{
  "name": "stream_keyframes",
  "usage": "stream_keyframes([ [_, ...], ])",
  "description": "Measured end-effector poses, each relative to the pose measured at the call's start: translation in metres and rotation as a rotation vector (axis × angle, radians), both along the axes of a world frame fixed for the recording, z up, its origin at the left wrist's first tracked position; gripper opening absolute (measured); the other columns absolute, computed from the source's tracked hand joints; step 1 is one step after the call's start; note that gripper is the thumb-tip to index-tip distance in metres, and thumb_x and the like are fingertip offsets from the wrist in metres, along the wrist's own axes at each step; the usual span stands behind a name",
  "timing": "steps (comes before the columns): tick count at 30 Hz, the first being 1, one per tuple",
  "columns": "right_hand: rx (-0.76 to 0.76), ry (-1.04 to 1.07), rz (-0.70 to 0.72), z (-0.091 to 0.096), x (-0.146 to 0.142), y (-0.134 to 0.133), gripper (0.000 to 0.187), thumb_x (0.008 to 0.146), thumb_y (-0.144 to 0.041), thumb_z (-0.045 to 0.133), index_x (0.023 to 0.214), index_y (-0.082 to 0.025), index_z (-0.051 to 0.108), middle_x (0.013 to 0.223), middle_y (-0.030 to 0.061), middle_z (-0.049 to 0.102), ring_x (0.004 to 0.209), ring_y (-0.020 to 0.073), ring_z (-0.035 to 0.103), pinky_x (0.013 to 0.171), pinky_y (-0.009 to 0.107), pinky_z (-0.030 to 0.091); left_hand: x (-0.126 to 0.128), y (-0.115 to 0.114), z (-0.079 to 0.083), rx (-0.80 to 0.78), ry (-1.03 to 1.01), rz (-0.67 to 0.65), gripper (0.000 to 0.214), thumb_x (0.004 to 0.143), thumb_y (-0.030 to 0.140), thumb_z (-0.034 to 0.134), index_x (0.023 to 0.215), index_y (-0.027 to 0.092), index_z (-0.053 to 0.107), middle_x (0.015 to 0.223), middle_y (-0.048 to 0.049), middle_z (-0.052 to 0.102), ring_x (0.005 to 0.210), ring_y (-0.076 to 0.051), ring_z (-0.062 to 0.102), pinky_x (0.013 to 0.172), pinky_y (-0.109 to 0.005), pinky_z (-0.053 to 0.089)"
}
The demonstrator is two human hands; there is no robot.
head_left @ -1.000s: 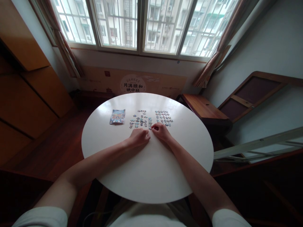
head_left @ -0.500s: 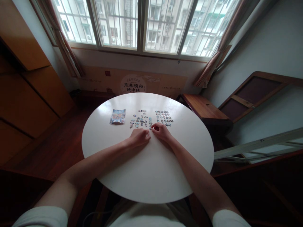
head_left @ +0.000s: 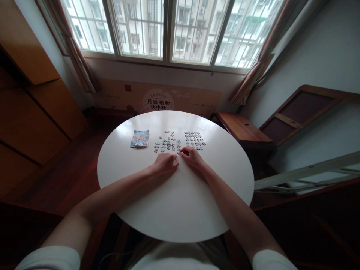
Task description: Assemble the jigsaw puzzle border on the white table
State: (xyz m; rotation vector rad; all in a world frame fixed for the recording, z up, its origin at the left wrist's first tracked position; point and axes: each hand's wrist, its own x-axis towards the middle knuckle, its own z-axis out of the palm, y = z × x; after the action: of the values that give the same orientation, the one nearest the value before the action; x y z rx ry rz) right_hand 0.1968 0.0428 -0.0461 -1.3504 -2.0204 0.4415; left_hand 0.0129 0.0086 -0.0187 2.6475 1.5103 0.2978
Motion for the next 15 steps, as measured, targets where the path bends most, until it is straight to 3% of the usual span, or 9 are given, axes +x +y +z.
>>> stream_keyframes([
  [15, 0.003, 0.008, 0.000, 0.0025, -0.0009, -0.0021, 0.013, 0.078, -0.018, 0.057, 0.080, -0.016, 0.069, 0.071, 0.0008, 0.058, 0.065, 0.0121, 0.052, 0.065, 0.024, 0.041, 0.0002, 0.0001, 0.0002, -0.011, 0.013, 0.001, 0.035, 0.087, 0.036, 0.040, 0.086, 0.018, 0.071, 0.076, -0.0104, 0.070, 0.071, -0.024, 0.065, 0.063, -0.029, 0.039],
])
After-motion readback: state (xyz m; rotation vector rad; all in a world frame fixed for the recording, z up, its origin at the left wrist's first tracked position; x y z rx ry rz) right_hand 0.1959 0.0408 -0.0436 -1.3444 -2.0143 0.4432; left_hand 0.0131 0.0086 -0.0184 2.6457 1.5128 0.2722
